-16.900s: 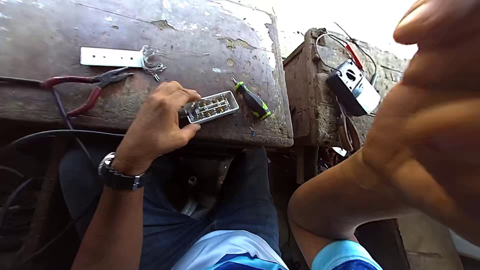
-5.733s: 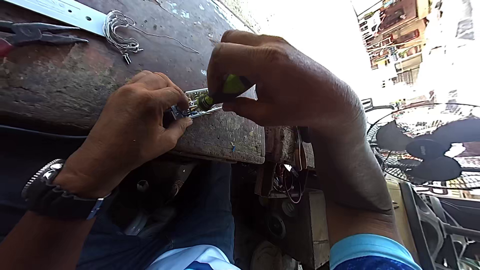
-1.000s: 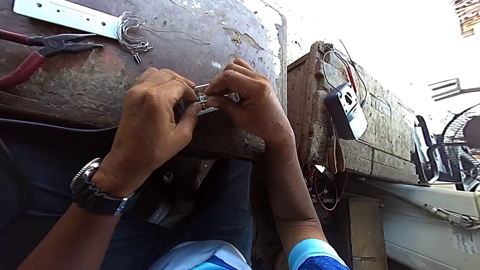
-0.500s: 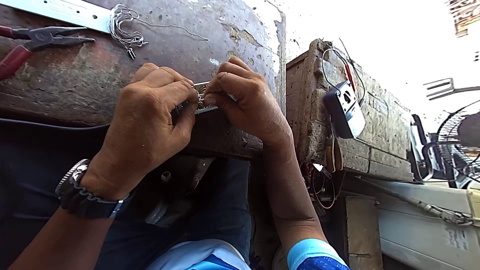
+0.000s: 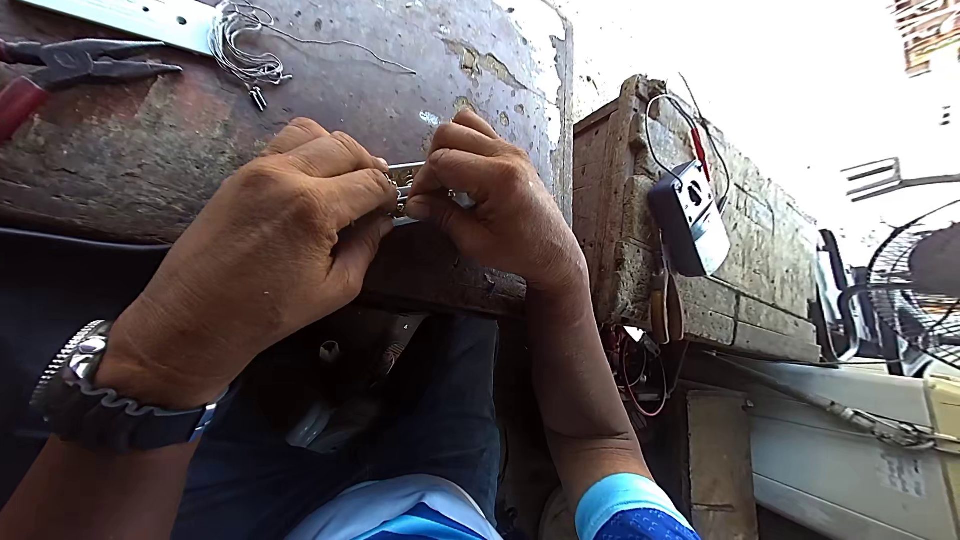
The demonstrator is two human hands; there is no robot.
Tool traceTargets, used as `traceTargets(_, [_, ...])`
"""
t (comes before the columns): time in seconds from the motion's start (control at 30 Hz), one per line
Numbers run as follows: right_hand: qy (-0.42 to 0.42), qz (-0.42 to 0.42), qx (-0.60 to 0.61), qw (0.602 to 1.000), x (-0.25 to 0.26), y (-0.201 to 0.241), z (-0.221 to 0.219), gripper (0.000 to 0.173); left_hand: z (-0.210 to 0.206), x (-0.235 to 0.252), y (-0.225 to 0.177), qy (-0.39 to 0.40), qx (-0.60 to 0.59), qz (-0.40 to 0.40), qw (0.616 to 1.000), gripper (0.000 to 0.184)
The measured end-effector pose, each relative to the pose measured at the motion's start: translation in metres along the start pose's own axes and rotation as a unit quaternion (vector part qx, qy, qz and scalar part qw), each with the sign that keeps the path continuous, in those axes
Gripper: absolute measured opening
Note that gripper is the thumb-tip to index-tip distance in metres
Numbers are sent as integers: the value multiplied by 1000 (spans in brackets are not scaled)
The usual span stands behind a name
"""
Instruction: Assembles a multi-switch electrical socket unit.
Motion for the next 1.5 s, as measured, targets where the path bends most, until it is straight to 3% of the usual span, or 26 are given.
traceTargets(0.27, [0,25,7,1000,-1,7,-3,15,-1,4,-2,-2,3,-3,1000,28])
traceTargets(0.6, [-13,46,-69,996,-2,22,-11,17,0,7,2,-12,-11,-7,1000,27])
traceTargets(0.83, [34,32,41,998,-1,9,-4,21,1,8,1,-11,-13,-31,999,26])
traceTargets(1.07, [-54,-30,63,996,2,-8,17,11,0,6,5,4,-21,-33,999,24])
traceTargets(1.23, [12,-88,86,992,9,-27,2,15,1,3,5,-15,-25,-41,999,24])
traceTargets(1.4, [57,-145,67,986,19,-35,-8,21,-2,6,-1,-29,14,8,999,34])
traceTargets(1.5, [92,-175,45,979,22,-37,-12,22,-3,8,0,-30,20,28,999,29])
Point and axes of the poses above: each hand's wrist, its own x-axis towards the middle knuckle, its own z-axis out of the back of the hand, y = z × x, the point moved 9 cm from there along x, towards the middle knuckle, and after that the axes turned 13 degrees about -z, right-handed, at the moved point
